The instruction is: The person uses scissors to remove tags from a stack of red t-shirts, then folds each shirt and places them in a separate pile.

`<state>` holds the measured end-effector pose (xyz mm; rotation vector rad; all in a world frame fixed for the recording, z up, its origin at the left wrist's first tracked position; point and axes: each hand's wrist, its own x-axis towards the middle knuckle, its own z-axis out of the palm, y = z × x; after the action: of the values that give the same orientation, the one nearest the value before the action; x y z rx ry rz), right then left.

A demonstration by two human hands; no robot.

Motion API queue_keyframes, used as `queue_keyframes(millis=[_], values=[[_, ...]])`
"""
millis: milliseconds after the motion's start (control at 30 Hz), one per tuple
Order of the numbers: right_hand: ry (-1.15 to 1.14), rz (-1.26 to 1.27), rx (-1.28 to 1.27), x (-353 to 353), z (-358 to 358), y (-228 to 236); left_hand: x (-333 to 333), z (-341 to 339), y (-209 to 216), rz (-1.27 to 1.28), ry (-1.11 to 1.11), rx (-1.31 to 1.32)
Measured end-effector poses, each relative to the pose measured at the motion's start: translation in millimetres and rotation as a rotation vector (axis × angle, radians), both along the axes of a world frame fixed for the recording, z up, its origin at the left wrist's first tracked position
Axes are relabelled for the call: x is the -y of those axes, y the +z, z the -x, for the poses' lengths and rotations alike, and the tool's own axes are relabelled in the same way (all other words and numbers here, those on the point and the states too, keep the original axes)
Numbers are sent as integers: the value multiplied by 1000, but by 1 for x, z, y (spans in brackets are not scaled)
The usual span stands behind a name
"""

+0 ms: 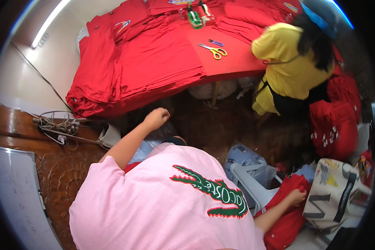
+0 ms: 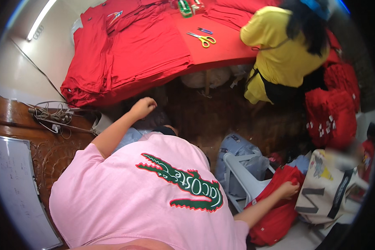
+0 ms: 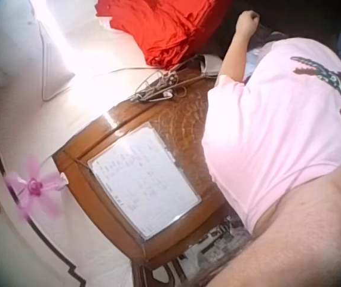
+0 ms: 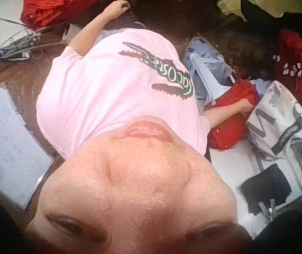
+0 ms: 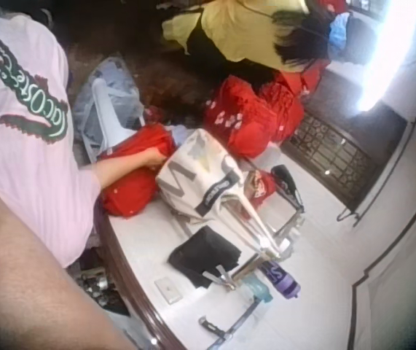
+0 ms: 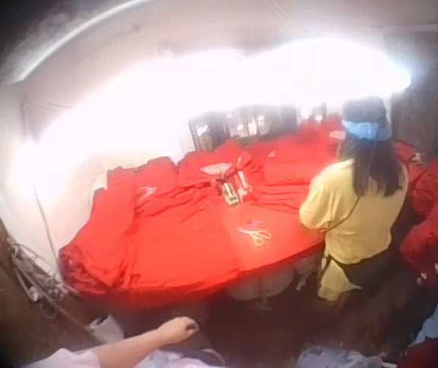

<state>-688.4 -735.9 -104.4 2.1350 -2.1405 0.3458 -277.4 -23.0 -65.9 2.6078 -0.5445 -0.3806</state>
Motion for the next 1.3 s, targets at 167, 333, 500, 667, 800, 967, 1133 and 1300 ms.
queue_keyframes(millis=[167, 333, 500, 667, 800, 967, 1133, 1300], values=[[1055, 158, 701, -221, -226, 16, -55, -78, 2, 6, 249, 347], [1704, -295, 702, -380, -434, 51, -95, -138, -10, 102, 298, 469], [1949, -76, 467, -421, -595, 51, -125, -170, -21, 77, 336, 424], [1991, -36, 213, -401, -673, 14, -151, -195, -38, 70, 242, 441], [1790, -702, 675, -411, -711, 23, -206, -210, -34, 99, 354, 470], [1390, -1290, 864, -419, -801, 34, -271, -252, -22, 514, 861, 138], [1259, -1114, 877, -426, -841, -15, -289, -286, -35, 672, 837, -157], [1257, -1299, 796, -431, -821, -12, -293, -268, -34, 598, 595, -157]])
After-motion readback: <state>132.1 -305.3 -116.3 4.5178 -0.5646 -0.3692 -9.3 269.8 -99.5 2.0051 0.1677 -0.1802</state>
